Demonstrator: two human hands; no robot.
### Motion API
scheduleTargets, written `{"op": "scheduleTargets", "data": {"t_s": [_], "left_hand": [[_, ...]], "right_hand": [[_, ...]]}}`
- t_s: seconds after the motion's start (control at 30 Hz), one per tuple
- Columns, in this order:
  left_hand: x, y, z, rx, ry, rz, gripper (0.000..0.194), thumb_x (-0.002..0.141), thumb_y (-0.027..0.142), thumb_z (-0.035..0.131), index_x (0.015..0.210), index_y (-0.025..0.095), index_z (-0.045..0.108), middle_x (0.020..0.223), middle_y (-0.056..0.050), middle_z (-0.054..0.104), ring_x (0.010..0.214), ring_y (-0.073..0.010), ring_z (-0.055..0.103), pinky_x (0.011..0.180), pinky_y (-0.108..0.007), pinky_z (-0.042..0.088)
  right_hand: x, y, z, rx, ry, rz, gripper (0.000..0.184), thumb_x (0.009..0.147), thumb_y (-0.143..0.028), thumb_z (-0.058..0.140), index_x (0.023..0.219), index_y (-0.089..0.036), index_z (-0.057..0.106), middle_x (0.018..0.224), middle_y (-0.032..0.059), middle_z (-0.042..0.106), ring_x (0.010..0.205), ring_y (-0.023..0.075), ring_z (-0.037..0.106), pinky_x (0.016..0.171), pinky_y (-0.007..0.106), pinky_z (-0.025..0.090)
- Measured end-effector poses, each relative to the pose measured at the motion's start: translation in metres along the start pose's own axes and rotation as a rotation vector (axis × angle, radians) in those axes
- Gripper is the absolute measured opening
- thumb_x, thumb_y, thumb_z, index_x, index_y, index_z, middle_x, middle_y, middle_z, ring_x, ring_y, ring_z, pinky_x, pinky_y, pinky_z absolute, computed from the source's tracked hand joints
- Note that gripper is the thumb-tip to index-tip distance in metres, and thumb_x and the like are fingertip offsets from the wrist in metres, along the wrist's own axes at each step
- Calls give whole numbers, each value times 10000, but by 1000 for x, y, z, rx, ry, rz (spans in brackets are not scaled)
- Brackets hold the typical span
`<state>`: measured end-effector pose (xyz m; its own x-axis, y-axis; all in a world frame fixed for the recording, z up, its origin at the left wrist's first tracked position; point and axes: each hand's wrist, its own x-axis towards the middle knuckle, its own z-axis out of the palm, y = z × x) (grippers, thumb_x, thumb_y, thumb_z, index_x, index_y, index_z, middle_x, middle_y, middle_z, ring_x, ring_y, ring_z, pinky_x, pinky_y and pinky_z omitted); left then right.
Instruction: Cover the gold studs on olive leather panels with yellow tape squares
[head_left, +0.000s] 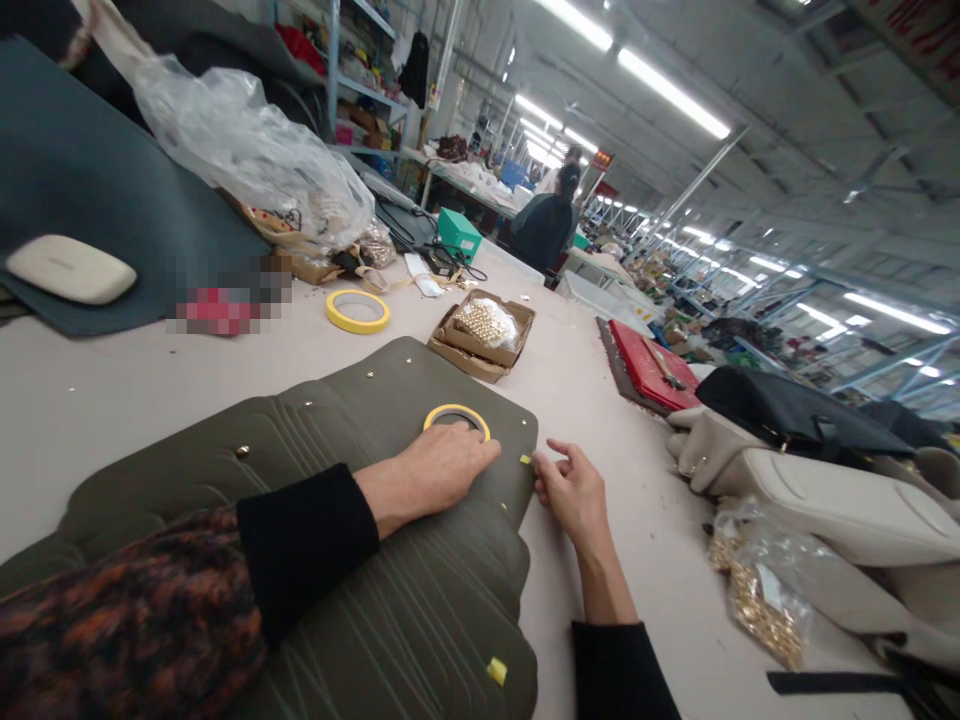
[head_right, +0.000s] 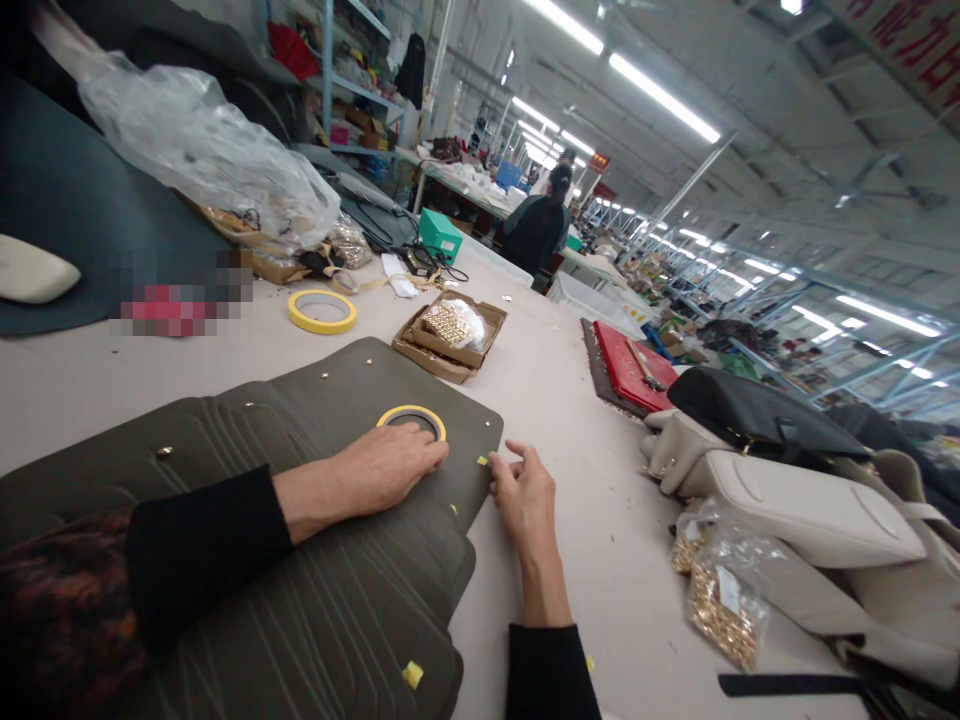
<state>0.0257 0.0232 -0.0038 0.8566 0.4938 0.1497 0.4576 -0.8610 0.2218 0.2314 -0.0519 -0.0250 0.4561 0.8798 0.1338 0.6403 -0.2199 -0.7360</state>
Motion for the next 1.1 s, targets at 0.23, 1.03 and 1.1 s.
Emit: {"op": "scheduleTargets", "data": {"t_s": [0.23, 1.03, 1.1], "left_hand": [[1, -1, 1, 0, -13, 9, 136, 905, 162, 434, 917, 168, 570, 895, -113, 644, 855, -260, 598, 712, -361, 471], [2, -12, -8, -203, 21, 13, 118, 904, 167, 436, 908, 198, 549, 893, -41, 662, 824, -199, 613, 686, -288, 435], [5, -13, -5, -175, 17, 13, 131, 888, 147, 443, 919, 198, 559, 911, -46, 662, 830, -204, 615, 675, -291, 434]], "right_hand": [[-5, -3, 3, -188, -61, -186, 261, 838, -374, 528, 793, -188, 706, 756, 33, 720, 682, 176, 631, 672, 277, 447], [-3, -9, 2, 81, -384, 70, 288, 725, -388, 626, 830, -142, 732, 616, 11, 671, 515, 130, 556, 498, 233, 387], [-4, -11, 0, 36, -424, 71, 303, 773, -400, 579, 821, -142, 731, 588, 8, 649, 499, 130, 552, 492, 234, 385]]}}
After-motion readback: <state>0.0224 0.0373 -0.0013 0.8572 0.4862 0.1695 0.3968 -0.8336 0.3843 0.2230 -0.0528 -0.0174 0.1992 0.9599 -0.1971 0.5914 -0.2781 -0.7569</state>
